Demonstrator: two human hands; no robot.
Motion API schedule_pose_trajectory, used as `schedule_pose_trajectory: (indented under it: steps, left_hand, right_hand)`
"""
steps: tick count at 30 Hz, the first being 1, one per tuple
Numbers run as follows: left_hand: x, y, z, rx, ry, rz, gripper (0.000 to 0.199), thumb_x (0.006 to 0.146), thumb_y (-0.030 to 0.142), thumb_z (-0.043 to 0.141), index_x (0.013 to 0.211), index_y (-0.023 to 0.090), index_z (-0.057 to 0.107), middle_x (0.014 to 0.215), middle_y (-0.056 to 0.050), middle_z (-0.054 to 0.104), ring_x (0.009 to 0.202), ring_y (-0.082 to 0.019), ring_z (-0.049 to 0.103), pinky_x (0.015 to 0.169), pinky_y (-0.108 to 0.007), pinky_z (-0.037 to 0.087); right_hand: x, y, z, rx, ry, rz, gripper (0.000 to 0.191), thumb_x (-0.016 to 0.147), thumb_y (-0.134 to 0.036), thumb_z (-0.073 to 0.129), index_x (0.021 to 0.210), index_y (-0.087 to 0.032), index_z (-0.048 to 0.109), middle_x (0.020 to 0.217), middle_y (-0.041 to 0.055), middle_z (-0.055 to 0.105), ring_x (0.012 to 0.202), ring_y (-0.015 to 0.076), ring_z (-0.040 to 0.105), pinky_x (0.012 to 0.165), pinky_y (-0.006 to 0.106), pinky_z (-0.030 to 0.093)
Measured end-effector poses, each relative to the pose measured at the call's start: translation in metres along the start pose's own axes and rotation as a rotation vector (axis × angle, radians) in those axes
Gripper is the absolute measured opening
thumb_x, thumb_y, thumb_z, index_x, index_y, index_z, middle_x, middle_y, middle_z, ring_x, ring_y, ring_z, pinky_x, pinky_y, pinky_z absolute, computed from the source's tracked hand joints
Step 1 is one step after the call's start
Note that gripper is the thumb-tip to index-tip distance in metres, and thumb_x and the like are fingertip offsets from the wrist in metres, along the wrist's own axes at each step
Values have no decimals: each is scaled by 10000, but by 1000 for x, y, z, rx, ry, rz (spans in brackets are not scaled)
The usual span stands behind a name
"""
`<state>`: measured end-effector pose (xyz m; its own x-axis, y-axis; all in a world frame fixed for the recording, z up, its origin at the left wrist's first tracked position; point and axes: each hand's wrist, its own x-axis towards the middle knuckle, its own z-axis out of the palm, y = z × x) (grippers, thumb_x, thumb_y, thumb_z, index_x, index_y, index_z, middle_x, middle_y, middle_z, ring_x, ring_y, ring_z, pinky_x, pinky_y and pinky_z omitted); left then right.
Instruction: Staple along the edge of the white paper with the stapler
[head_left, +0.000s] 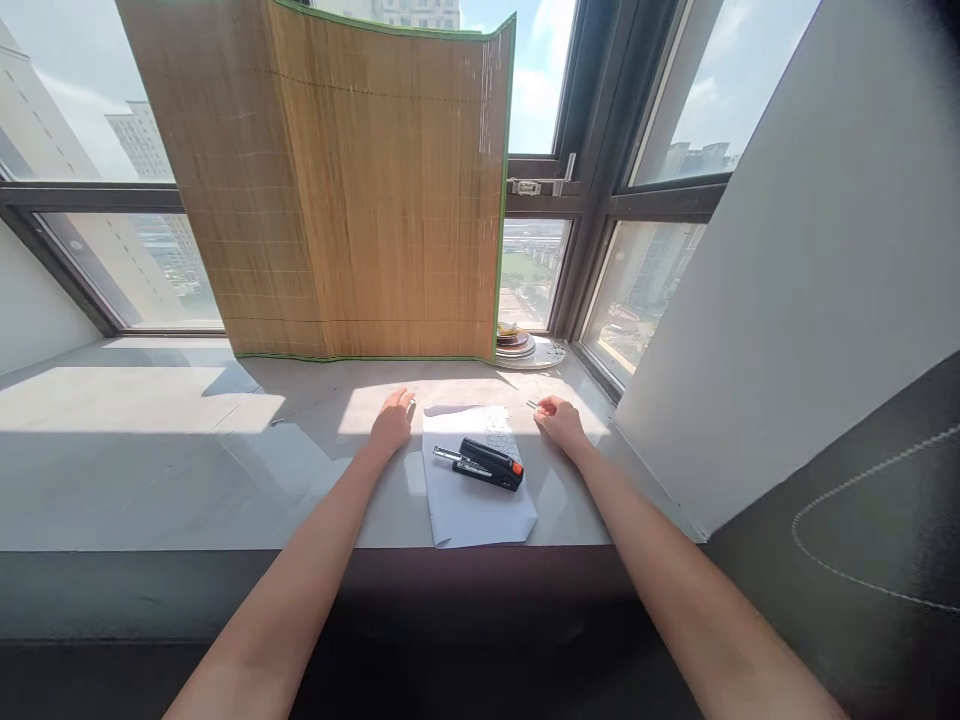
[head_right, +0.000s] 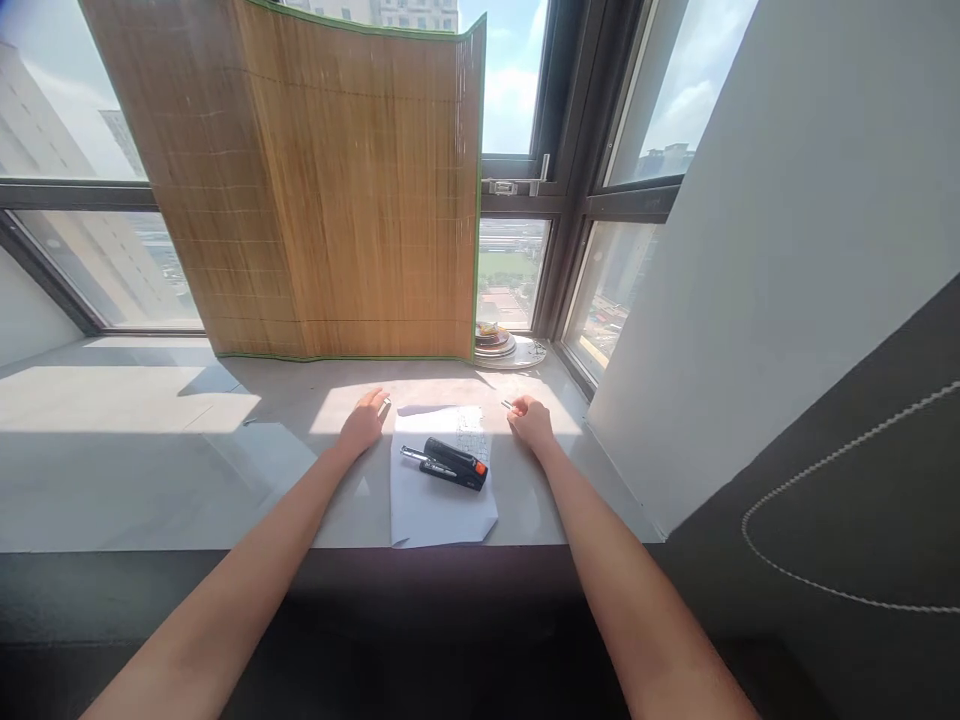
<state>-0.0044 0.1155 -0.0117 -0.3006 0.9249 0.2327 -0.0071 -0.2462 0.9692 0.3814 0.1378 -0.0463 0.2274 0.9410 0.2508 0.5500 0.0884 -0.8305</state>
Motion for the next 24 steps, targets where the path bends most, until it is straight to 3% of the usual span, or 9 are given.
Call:
schedule_pose_trajectory:
  steps: [2,5,8,10,12,15,18,21,24]
  left_hand:
    - [3,-5,2,33,-50,-14,247,777,15,663,719,249,606,935,-91,657,1257,-297,571,945,-273,439]
    - [-3,-10,2,245,-58,14,329,777,9,648,594,246,511,727,-57,516,1032,-308,602,868,-294,443]
    - [-12,-8,0,369,-28,93,373,747,-39,632,534,238,502,673,-43,402,911,-304,551,829,-312,419]
    - [-16,-5,-2,391,-23,127,366,741,-51,629,536,238,540,671,-45,391,900,-307,533,826,-321,411]
    - [-17,-2,-3,408,-20,147,332,754,-36,636,573,240,598,688,-52,429,893,-306,532,825,-326,415]
    - [-15,0,-5,442,-12,182,246,776,27,681,656,241,689,747,-59,546,827,-276,535,815,-330,435]
    - [-12,0,-6,458,3,215,168,727,69,784,702,229,737,803,-52,643,774,-237,550,801,-322,468]
    - [-14,3,-5,379,14,251,221,676,18,803,768,216,776,864,-51,701,812,-215,596,788,-292,500]
    - [-21,12,1,234,-3,264,207,732,20,771,810,211,788,903,-53,726,869,-203,627,804,-273,536]
  right_hand:
    - [-4,0,0,-7,21,-23,223,700,-299,637,867,-185,730,824,60,752,802,227,671,832,354,520]
    - [-11,-2,-3,39,101,-32,211,747,-360,604,836,-201,711,853,66,750,804,229,654,833,363,513]
    - [-22,-10,-9,141,213,30,230,760,-418,617,811,-207,692,833,69,733,763,231,630,767,361,505]
    - [-34,-23,-12,205,198,14,260,780,-464,634,804,-209,676,839,69,721,789,235,626,765,355,499]
    - [-47,-39,-12,271,43,-97,318,834,-523,632,820,-207,674,881,66,715,865,239,632,815,353,498]
    - [-66,-61,-11,340,-330,-327,438,933,-626,577,899,-208,704,984,66,697,961,238,619,892,360,491]
    - [-76,-71,-9,342,-616,-520,543,896,-734,622,1005,-212,727,1072,75,665,959,232,587,870,353,493]
    - [-79,-69,-7,250,-788,-539,567,785,-686,787,1094,-218,707,1063,51,656,890,207,571,783,311,490]
    - [-81,-66,-3,202,-841,-477,464,839,-538,773,1162,-219,672,971,10,654,815,178,572,737,282,476]
